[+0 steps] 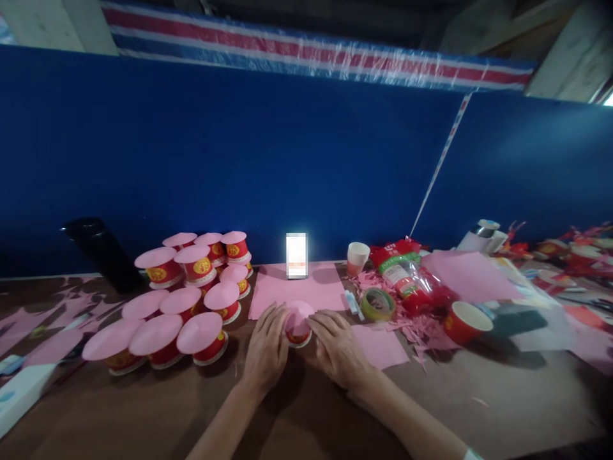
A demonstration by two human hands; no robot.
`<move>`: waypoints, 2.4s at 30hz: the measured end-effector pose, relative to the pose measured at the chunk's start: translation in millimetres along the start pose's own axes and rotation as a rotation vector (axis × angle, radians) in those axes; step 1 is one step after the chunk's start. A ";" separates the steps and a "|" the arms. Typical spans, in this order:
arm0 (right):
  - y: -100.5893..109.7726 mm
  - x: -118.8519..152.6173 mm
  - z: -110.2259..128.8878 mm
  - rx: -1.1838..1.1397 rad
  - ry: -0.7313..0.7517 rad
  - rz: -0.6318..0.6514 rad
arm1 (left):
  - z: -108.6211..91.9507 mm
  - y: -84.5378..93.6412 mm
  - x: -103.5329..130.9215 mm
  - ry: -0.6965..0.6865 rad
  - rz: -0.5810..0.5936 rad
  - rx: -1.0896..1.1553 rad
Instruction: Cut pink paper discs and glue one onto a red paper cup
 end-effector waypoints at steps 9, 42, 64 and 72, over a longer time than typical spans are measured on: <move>-4.7 -2.8 8.3 0.047 -0.009 0.071 | -10.8 5.6 10.4 -0.080 0.056 -0.046; 0.2 -12.4 7.9 0.034 -0.037 0.042 | -13.0 3.0 0.5 -0.081 0.084 -0.068; 4.8 -21.5 -5.9 0.009 -0.080 -0.029 | -6.5 4.1 3.1 -0.064 0.033 -0.088; 2.5 -28.1 -9.2 0.022 -0.091 -0.016 | -4.1 0.2 3.3 -0.075 0.058 -0.090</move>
Point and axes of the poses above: each hand's wrist, its own x-axis away from the middle knuckle, its own y-axis out of the back of the hand, z = x × y, the point moved 9 cm from there along -x, towards the middle knuckle, and after that the axes turned 13 degrees about -y, right-handed, at the moved point
